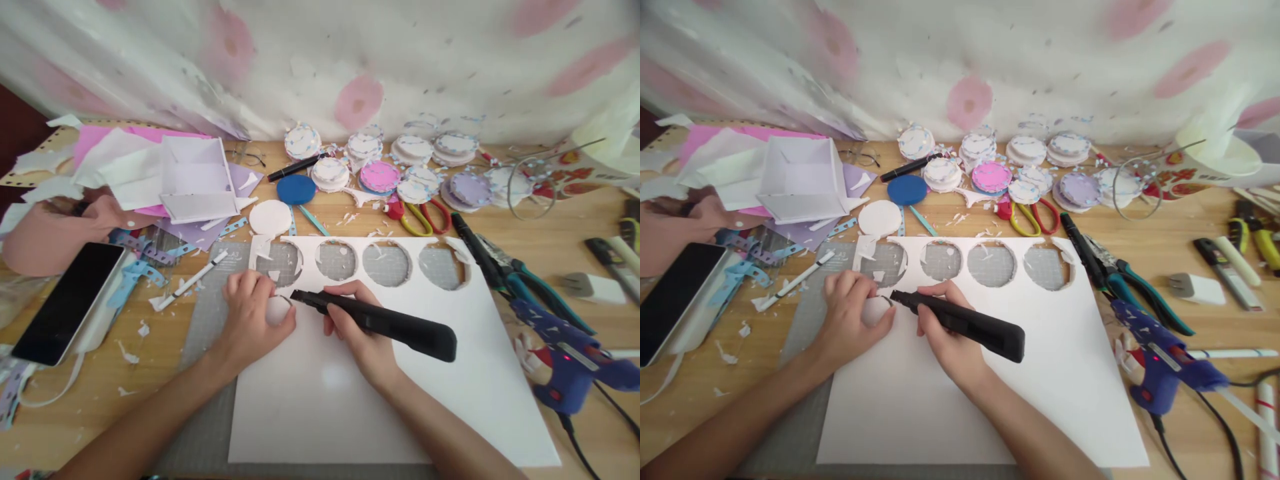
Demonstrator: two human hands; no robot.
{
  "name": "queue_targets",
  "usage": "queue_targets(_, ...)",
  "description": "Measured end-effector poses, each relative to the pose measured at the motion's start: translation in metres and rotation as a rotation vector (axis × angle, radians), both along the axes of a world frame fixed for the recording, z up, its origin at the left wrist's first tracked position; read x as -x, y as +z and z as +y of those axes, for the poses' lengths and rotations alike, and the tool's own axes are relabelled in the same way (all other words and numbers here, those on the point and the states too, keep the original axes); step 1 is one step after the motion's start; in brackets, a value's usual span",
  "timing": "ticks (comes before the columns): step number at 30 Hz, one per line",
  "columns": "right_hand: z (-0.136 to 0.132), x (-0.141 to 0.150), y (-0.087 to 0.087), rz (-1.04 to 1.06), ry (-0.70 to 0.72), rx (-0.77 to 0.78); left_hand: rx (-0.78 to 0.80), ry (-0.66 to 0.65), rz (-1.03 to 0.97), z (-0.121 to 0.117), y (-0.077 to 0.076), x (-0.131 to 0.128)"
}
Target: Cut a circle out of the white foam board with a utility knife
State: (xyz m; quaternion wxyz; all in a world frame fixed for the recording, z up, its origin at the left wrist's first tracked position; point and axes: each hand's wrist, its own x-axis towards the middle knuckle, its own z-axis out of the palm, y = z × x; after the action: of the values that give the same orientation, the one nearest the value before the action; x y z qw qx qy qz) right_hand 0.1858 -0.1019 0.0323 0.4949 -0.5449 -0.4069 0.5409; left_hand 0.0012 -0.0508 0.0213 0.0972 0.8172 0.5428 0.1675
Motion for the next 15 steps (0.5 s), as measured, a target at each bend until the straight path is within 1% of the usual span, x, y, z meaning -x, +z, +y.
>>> queue_targets(3, 0.003, 0.0001, 0.0017, -0.044, 0.016, 0.028, 0.008, -0.039, -0.023, -0.0001, -0.0012, 0.0035)
queue_targets(7, 0.0044, -0.001, 0.003, -0.049, 0.034, 0.062, 0.026, -0.095, -0.083, 0.0007, -0.0011, 0.0075)
queue_targets(15, 0.0055, 0.0001, 0.0102, -0.075, 0.12, 0.166, 0.034, -0.091, -0.137, 0.0018, -0.0009, 0.0071)
